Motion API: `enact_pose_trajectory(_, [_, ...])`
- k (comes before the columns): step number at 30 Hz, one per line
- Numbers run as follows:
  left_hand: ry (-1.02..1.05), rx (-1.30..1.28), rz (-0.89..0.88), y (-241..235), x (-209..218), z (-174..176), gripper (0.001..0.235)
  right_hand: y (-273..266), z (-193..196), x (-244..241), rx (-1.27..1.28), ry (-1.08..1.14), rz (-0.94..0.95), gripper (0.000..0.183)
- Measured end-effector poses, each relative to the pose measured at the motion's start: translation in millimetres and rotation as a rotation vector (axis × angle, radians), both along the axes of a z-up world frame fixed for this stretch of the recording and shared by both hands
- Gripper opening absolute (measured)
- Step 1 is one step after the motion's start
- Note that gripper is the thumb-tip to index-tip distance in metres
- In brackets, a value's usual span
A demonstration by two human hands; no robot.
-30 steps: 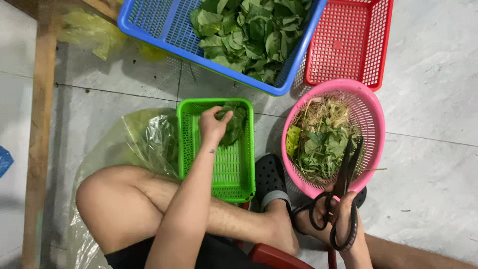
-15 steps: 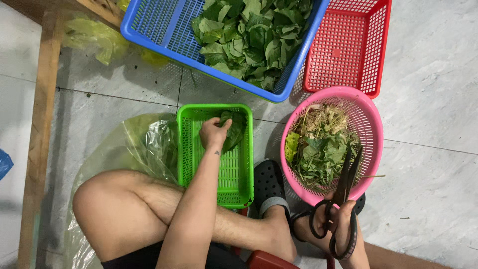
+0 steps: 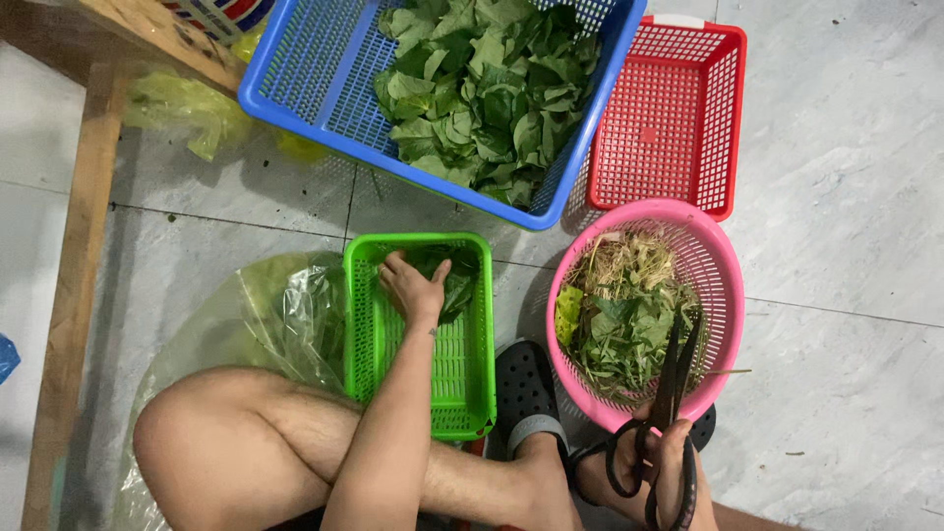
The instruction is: The person sits on a stool and uses shears to trim the edges of large green leaves. They pick leaves from a green basket, cut them over a pink basket, and place the trimmed leaves into a blue basket.
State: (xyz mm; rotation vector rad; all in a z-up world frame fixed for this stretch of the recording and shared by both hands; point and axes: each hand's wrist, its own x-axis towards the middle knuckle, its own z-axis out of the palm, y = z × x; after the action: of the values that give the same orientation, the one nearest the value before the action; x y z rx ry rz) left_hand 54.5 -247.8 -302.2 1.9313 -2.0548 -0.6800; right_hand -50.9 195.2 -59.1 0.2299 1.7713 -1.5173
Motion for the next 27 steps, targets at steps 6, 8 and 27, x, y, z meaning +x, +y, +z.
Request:
enact_pose_trajectory(6, [0.125,0.223,-0.022,-11.5,6.5,-22.8,0.093,25.2,-38.7,-10.7,0.023,-0.003,0.114,0.093])
enact_pose_trajectory(8, [0.082,0.3,-0.048,-15.5,7.1,-32.5,0.11,33.1,-48.4,-12.1,0.219,-0.052,0.016,0.093])
enact_pose_trajectory(27, [0.029,0.428,0.04,-46.3,-31.4,207.3,0.059,15.4,-55.2,2.4,0.484,-0.098,-0.116,0.085])
